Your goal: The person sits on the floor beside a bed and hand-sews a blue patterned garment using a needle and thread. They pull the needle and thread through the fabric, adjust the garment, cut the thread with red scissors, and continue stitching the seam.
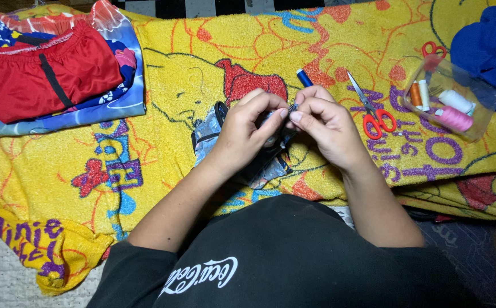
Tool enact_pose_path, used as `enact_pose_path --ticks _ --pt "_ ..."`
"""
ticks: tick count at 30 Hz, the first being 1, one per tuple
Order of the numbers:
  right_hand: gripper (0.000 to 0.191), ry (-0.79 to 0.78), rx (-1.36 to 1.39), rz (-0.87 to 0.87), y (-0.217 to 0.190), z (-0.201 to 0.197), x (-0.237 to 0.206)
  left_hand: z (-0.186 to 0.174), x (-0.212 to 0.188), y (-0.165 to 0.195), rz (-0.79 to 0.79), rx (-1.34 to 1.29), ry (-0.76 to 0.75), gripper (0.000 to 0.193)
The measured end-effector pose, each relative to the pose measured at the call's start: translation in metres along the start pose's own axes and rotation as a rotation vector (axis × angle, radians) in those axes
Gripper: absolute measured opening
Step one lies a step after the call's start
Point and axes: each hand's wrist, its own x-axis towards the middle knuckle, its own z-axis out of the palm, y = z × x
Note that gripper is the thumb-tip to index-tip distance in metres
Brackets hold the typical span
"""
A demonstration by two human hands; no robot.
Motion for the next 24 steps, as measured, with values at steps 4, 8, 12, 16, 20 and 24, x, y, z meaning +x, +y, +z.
enact_pose_path --ticks 4,8,12,16,20,24 --pt "0.017 0.024 -0.153 -0.205 0.005 0.008 0.000 0.003 -0.007 0.000 -0.006 -0.027 0.022 0.010" --pt "0.016 0.029 -0.195 -0.182 0.001 0.015 0.005 0.008 -0.008 -0.004 -0.041 -0.247 0.072 0.014" --pt "0.010 -0.099 -0.331 -0.280 -0.012 0.012 0.005 0.009 -0.008 -0.011 -0.260 -0.431 0.107 0.015" --pt "0.016 -0.096 -0.376 -0.295 -0.016 0.013 0.004 0.009 -0.008 -0.016 -0.325 -0.554 0.117 0.013" --pt "0.012 -0.037 -0.362 -0.284 -0.012 0.014 0.007 0.011 -0.007 -0.021 -0.268 -0.586 0.101 0.011" --pt "0.013 -0.012 -0.337 -0.251 -0.012 0.016 0.008 0.017 -0.008 -0.028 -0.279 -0.577 0.096 0.010"
